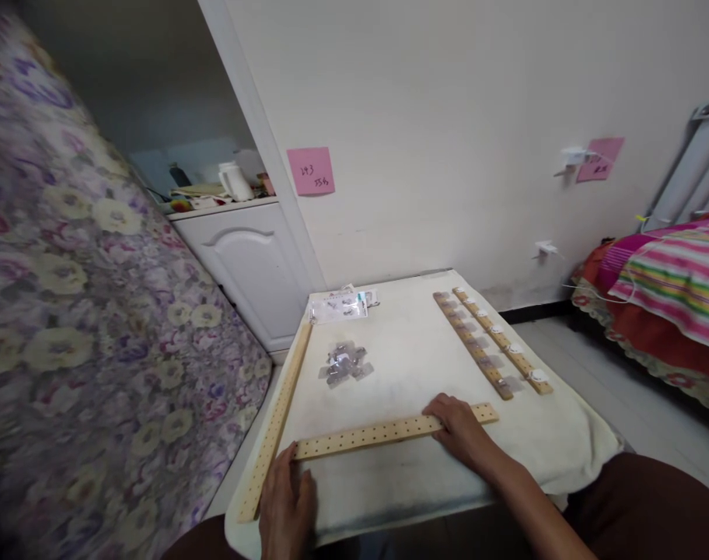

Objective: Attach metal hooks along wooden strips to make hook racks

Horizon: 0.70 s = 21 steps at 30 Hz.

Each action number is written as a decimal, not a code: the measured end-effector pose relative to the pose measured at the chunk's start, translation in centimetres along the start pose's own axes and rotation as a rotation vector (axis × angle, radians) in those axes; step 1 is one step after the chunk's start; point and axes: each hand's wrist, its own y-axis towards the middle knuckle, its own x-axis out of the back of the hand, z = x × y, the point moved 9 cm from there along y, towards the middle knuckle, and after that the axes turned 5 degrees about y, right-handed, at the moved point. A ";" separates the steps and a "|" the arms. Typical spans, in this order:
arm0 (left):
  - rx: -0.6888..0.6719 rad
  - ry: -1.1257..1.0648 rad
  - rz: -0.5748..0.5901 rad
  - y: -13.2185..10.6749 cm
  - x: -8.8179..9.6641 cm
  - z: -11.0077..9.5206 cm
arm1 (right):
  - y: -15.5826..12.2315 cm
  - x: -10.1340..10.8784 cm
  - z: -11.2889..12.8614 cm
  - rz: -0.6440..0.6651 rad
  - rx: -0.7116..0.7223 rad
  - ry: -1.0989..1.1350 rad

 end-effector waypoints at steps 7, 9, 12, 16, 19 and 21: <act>-0.003 0.036 -0.015 -0.1 0.3 0.0 | 0.0 -0.2 -0.6 0.003 -0.042 0.054; -0.026 0.051 -0.040 -0.3 0.2 -0.2 | 0.3 -0.1 -0.8 0.000 -0.063 0.112; -0.051 0.083 -0.064 -0.6 -0.1 -0.2 | 1.6 -0.1 -0.9 -0.042 -0.101 0.191; -0.097 0.104 -0.099 -0.9 -0.4 -0.1 | 5.6 -1.3 0.6 -0.086 -0.080 0.204; -0.122 0.112 -0.113 -1.0 -0.6 0.4 | 9.8 -3.2 1.7 -0.093 -0.058 0.177; -0.140 0.107 -0.107 -1.0 -0.8 0.7 | 12.5 -4.8 2.0 -0.077 -0.065 0.110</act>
